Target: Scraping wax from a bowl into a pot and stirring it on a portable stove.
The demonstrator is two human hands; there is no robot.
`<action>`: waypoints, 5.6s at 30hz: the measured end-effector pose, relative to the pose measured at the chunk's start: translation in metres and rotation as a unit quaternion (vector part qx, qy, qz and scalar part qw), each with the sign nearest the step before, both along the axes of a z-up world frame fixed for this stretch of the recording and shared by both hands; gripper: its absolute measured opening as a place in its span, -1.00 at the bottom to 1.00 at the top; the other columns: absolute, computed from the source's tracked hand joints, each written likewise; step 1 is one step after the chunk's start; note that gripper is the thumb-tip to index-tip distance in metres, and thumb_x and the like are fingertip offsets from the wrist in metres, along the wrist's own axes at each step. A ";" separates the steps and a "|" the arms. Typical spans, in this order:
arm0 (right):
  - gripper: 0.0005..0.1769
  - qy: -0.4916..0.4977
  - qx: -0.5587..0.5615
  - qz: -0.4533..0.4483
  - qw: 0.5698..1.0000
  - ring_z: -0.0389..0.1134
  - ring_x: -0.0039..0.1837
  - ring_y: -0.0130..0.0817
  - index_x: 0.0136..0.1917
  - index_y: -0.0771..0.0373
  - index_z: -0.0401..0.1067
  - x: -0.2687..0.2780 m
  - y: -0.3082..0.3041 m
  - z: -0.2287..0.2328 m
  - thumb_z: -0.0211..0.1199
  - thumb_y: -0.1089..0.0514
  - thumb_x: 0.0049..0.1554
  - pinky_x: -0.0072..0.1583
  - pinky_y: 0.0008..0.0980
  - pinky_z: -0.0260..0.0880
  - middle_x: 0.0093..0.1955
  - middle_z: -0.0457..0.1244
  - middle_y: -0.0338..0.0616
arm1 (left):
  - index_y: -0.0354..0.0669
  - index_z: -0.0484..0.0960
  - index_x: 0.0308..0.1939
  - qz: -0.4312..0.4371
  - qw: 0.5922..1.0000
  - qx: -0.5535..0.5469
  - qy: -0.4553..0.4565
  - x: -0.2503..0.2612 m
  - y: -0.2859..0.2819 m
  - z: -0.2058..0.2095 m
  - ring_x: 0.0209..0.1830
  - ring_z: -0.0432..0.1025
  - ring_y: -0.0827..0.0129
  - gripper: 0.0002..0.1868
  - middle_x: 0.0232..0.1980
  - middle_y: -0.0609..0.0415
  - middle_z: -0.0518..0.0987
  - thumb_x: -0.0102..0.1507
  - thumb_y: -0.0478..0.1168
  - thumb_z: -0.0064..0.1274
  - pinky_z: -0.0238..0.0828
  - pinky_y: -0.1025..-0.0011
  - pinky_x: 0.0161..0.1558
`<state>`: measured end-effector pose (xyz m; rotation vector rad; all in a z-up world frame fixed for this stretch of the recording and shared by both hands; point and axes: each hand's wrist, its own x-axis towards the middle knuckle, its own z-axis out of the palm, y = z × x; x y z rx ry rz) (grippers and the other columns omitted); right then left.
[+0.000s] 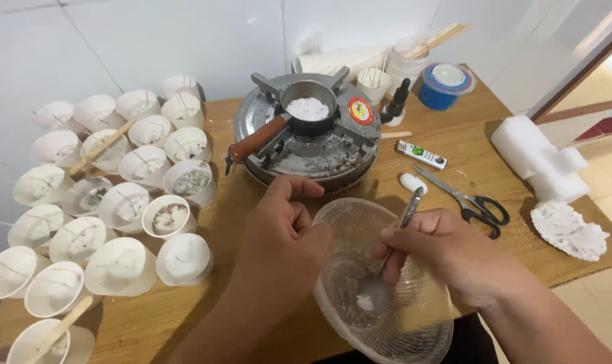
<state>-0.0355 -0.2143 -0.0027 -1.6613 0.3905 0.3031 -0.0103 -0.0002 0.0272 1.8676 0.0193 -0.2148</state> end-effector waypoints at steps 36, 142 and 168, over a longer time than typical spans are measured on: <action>-0.61 -0.360 -0.320 0.082 0.872 0.42 0.20 -0.56 -0.19 0.03 0.69 0.174 0.018 0.093 0.11 -0.12 0.23 0.19 -0.41 0.34 0.08 0.47 -0.50 | 0.44 0.60 -0.10 0.027 0.968 0.246 -0.046 0.021 0.015 -0.005 -0.11 0.69 0.38 -0.54 -0.25 0.48 0.81 0.12 0.47 -0.08 0.51 0.27 -0.10; -0.81 -0.595 -0.577 0.220 0.515 0.29 -0.34 -0.13 -0.22 0.00 0.45 0.175 -0.023 0.083 0.22 0.03 0.25 0.33 0.13 0.19 -0.46 0.26 -0.25 | -0.18 0.47 0.37 -0.025 0.837 0.275 -0.471 0.085 0.055 -0.044 0.06 0.45 0.01 -0.38 0.15 -0.14 0.54 0.20 -0.54 -0.02 0.43 0.19 0.04; -0.82 -0.621 -0.576 0.186 0.498 0.28 -0.31 -0.12 -0.24 0.00 0.45 0.176 -0.019 0.079 0.28 0.02 0.20 0.40 0.23 0.12 -0.42 0.28 -0.23 | -0.29 0.52 0.29 -0.017 0.829 0.274 -0.486 0.083 0.053 -0.038 -0.11 0.46 0.02 -0.49 0.01 -0.13 0.57 0.23 -0.53 -0.04 0.43 0.20 -0.11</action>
